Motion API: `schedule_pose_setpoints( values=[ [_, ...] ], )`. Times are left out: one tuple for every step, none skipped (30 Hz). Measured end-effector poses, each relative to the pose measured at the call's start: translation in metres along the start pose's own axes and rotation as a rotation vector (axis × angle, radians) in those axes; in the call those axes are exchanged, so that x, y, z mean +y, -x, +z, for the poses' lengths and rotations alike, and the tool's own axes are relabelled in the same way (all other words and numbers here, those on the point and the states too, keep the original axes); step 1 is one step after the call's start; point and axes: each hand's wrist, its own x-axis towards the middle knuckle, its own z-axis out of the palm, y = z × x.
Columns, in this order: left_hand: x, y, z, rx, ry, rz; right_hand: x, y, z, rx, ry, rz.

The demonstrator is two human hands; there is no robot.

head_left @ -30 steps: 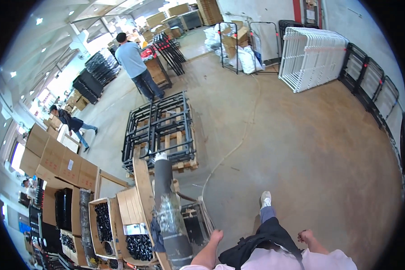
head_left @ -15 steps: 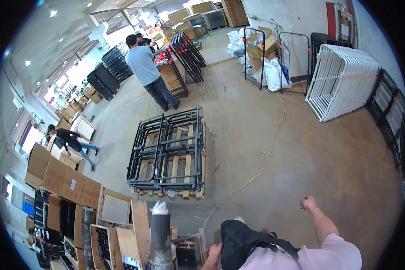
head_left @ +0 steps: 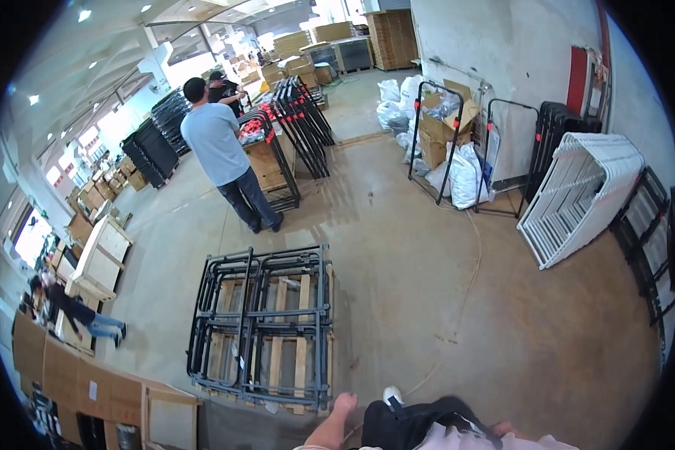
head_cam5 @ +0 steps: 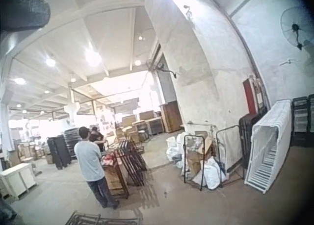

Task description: Assembling the internal electrical wiring and protective plastic casing for a piece of machinery, likely a treadmill.

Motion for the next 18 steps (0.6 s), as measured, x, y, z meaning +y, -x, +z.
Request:
schedule_pose_setpoints(
  values=[
    [0.008,-0.03,-0.024,0.034,-0.005,0.011,-0.029,0.002,0.015,-0.176,0.07,-0.242],
    [0.026,-0.056,-0.049,0.061,0.039,0.028,-0.056,0.007,0.028,-0.329,0.121,-0.493],
    [0.058,-0.085,-0.076,0.085,0.087,0.065,-0.081,0.004,0.044,-0.318,0.09,-0.495],
    [0.08,-0.106,-0.1,0.095,0.065,0.06,-0.123,-0.003,0.078,-0.162,0.755,-0.476],
    [0.108,-0.129,-0.12,0.135,0.093,0.078,-0.162,-0.012,0.101,0.037,1.424,-0.418],
    [0.132,-0.148,-0.138,0.176,0.123,0.095,-0.185,-0.039,0.111,0.038,1.418,-0.425],
    [0.151,-0.164,-0.15,0.185,0.121,0.095,-0.213,-0.067,0.126,0.072,1.125,-0.258],
    [0.166,-0.18,-0.163,0.154,0.178,0.088,-0.24,-0.099,0.14,0.095,0.835,-0.093],
    [0.179,-0.198,-0.175,0.128,0.236,0.076,-0.27,-0.132,0.152,0.08,0.842,-0.101],
    [0.189,-0.215,-0.183,0.142,0.238,0.067,-0.304,-0.165,0.162,0.069,0.932,-0.088],
    [0.192,-0.229,-0.186,0.151,0.213,0.071,-0.338,-0.194,0.172,0.056,1.022,-0.075],
    [0.19,-0.245,-0.184,0.159,0.185,0.077,-0.373,-0.219,0.182,0.041,1.024,-0.082],
    [0.18,-0.259,-0.175,0.23,0.13,0.131,-0.41,-0.242,0.189,0.01,0.999,-0.117],
    [0.173,-0.274,-0.169,0.306,0.077,0.186,-0.457,-0.269,0.196,-0.021,0.977,-0.156],
    [0.173,-0.289,-0.172,0.181,0.055,0.07,-0.507,-0.298,0.203,0.08,0.893,-0.031],
    [0.163,-0.291,-0.174,0.044,0.031,-0.054,-0.548,-0.322,0.212,0.177,0.807,0.109],
    [0.157,-0.291,-0.179,-0.054,0.088,-0.12,-0.588,-0.348,0.214,0.204,0.827,0.085],
    [0.16,-0.298,-0.188,-0.143,0.155,-0.179,-0.641,-0.38,0.212,0.236,0.855,0.047]
  ],
)
